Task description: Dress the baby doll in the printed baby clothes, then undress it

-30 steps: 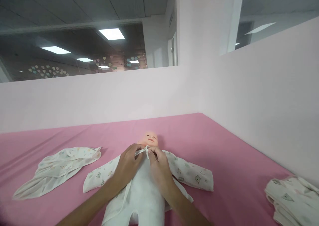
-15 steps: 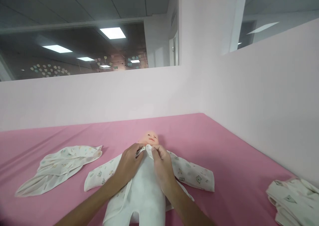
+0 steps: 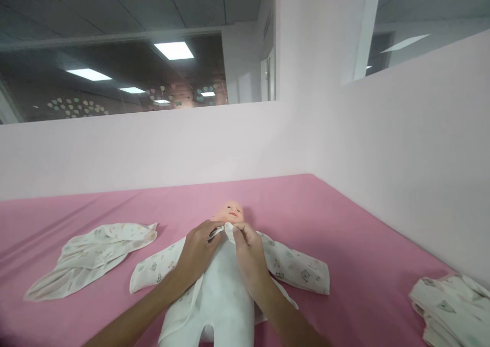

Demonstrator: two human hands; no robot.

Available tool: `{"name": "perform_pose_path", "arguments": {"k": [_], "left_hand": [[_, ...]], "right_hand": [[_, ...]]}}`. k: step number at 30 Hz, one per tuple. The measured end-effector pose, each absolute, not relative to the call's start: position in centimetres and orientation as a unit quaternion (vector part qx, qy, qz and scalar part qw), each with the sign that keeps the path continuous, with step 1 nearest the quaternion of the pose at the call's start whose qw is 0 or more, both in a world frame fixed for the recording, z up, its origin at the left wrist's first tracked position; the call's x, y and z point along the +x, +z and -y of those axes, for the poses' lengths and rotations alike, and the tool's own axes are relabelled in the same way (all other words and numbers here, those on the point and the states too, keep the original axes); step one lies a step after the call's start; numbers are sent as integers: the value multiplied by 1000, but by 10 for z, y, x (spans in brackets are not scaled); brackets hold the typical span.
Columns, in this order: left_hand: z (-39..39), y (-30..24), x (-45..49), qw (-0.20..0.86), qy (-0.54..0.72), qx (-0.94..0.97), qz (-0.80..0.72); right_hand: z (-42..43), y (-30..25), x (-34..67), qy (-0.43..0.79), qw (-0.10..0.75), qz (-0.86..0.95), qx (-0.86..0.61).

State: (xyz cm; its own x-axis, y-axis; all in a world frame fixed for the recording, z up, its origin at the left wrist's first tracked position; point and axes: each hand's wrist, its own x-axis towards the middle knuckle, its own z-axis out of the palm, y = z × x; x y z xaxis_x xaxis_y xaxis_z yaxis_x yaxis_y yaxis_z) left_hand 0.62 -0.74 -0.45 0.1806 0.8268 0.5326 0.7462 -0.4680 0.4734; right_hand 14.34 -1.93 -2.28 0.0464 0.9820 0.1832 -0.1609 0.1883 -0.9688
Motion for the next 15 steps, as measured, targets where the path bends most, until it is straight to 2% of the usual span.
{"name": "perform_pose_path", "arguments": {"k": [15], "left_hand": [[8,-9,3,29,391,773,-498]], "right_hand": [[19,-21,142,458,588,511,-428]]}}
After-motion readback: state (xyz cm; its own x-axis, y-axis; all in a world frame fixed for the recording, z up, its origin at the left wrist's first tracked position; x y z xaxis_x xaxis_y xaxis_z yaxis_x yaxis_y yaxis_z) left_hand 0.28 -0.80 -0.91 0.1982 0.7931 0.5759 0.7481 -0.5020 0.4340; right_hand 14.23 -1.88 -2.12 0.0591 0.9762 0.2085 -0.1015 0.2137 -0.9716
